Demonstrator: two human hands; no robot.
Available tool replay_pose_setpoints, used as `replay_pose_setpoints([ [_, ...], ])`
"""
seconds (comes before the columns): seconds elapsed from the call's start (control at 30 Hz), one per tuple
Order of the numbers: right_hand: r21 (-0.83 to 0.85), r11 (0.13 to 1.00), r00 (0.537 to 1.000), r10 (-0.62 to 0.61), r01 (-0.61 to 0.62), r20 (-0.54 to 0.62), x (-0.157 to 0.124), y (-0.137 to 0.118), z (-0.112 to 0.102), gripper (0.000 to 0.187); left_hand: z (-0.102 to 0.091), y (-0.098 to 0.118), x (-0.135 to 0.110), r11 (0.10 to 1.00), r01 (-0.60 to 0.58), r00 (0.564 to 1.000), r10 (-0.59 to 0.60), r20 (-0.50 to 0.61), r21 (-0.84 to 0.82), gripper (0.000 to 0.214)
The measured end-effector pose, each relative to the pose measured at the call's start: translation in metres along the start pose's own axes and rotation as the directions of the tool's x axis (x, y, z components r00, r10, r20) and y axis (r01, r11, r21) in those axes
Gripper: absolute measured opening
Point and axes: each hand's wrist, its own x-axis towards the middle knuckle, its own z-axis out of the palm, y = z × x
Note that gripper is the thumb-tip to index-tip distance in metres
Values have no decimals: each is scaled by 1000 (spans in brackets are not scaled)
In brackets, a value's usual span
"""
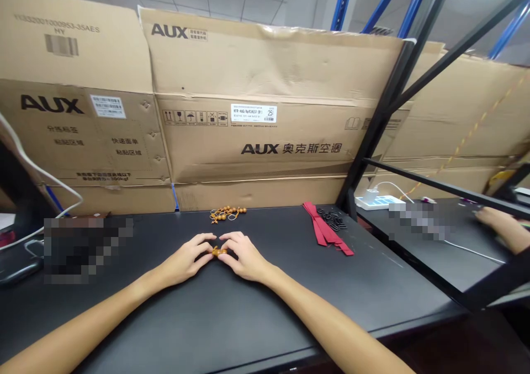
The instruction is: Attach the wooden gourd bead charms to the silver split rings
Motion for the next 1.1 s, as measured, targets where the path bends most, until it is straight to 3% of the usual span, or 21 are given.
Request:
replay_pose_setpoints([
  [0.3,-150,980,990,123,-132,-65,3,14,2,10,-4,2,3,1000,-15,1000,15,11,-13,25],
  [0.47,-90,995,999,49,-49,-1,0,9,-1,8,-4,3,2,1000,26,999,-25,20,-8,20],
  [0.63,-45,999,999,10,-8,32,0,1,-1,8,-1,-1,1,1000,-7,1000,7,13,-24,19],
  [0.9,-141,971,977,174,-192,-126,1,24,5,13,-5,3,2,1000,-15,999,16,47,-20,22],
  [1.1,-225,944,969,223,-241,-105,1,37,6,11,-2,0,2,999,47,999,-48,21,24,21],
])
